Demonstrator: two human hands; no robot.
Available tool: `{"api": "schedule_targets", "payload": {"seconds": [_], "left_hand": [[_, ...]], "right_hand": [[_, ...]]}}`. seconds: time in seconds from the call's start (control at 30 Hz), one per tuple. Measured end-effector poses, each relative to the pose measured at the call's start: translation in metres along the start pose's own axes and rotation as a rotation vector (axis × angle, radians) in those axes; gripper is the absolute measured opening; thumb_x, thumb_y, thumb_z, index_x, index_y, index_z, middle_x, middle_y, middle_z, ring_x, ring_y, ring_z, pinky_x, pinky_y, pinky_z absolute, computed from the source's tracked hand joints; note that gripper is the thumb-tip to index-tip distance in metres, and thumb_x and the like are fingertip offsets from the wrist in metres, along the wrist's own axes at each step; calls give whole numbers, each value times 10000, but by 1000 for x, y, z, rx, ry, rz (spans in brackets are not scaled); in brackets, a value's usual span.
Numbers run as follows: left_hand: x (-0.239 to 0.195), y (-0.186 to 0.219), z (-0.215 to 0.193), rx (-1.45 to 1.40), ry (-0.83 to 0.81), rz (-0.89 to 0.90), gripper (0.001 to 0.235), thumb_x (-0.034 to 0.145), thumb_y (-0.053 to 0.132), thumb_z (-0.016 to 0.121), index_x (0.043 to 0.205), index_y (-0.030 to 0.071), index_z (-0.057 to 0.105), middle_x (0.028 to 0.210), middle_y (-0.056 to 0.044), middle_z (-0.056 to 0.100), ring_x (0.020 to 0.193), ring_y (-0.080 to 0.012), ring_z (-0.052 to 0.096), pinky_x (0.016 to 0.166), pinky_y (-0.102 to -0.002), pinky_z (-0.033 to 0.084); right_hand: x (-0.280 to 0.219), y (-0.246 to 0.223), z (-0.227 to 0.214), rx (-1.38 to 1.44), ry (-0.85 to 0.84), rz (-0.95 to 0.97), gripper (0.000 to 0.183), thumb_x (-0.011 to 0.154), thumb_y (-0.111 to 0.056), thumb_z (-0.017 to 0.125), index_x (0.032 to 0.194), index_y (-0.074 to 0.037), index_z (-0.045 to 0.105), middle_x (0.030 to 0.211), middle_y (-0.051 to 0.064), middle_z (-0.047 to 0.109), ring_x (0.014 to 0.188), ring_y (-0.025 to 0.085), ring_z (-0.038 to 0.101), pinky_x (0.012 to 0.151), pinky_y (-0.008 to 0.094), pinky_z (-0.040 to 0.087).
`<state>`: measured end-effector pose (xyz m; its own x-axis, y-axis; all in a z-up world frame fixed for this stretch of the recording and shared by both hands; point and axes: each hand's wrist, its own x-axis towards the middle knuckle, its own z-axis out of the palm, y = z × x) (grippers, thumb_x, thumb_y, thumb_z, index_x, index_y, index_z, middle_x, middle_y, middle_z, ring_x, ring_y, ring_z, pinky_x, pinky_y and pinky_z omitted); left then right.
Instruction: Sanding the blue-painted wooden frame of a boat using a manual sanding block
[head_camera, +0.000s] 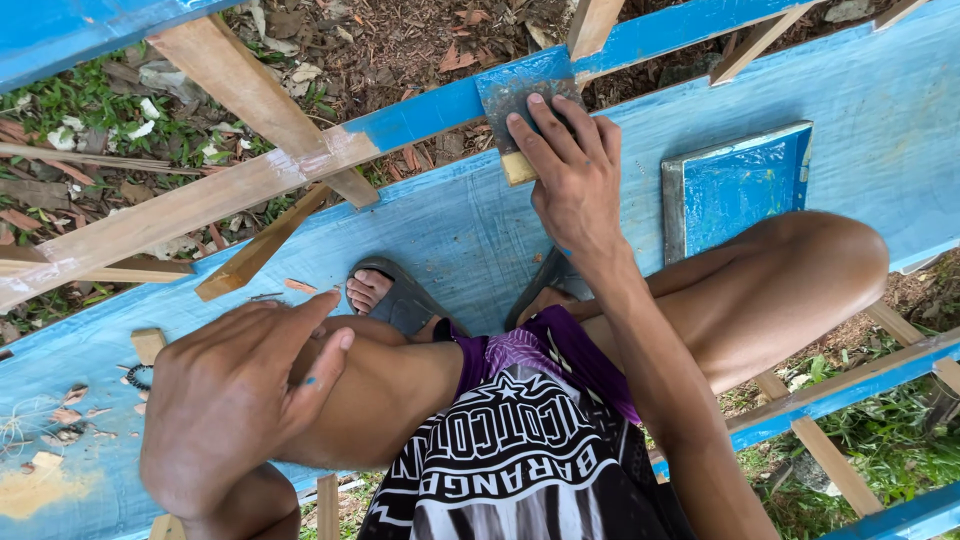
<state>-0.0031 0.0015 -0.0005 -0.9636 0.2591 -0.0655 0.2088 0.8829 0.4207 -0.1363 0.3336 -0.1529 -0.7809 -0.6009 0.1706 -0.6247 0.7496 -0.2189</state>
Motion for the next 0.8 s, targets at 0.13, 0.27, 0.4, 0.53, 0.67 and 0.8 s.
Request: {"api": "schedule_targets", "payload": {"seconds": [0.13, 0.27, 0.4, 0.53, 0.67, 0.8], "left_hand": [[-1, -1, 2, 21, -12, -24, 257, 984, 356, 714, 1152, 165, 746, 851, -30, 727, 820, -239, 728, 624, -391, 536], [-2, -1, 4, 43, -6, -18, 264, 983, 352, 716, 1176, 173, 741, 902, -29, 753, 860, -239, 740, 662, -386, 547], [-4, 1, 2, 40, 4, -8, 255, 982, 324, 723, 1179, 164, 745, 888, -22, 751, 857, -228, 737, 673, -379, 541], [-8, 1, 0, 23, 13, 5, 276, 979, 318, 717, 1191, 144, 743, 919, -46, 755, 938, -240, 746, 748, -384, 560], [-11, 2, 0, 20, 16, 15, 282, 972, 303, 722, 1205, 147, 746, 918, -37, 760, 900, -236, 745, 741, -385, 562], [-10, 4, 1, 48, 23, 2, 281, 977, 340, 721, 1180, 148, 756, 898, -64, 750, 914, -246, 753, 740, -381, 571]], "right_hand": [[2, -3, -13, -26, -11, -18, 515, 878, 68, 605, 1368, -70, 678, 1425, 148, 655, 1310, 368, 556, 953, 522, 434], [-3, -3, -14, -43, -69, -6, 469, 947, 65, 636, 1393, -78, 661, 1454, 138, 624, 1324, 360, 531, 972, 524, 423], [-7, -4, -21, -67, -37, -35, 499, 874, 82, 655, 1347, -74, 690, 1416, 124, 664, 1291, 333, 556, 947, 481, 422], [-5, -5, -42, -36, -37, -32, 459, 893, 78, 626, 1321, -73, 699, 1384, 137, 684, 1293, 334, 570, 972, 481, 414], [-10, 6, -52, -39, 90, 8, 384, 978, -54, 525, 1296, -71, 738, 1355, 152, 716, 1264, 344, 623, 930, 463, 417], [-15, 26, -43, -37, 102, 7, 445, 956, 9, 491, 1333, -54, 719, 1385, 182, 685, 1288, 384, 602, 945, 501, 418]]}}
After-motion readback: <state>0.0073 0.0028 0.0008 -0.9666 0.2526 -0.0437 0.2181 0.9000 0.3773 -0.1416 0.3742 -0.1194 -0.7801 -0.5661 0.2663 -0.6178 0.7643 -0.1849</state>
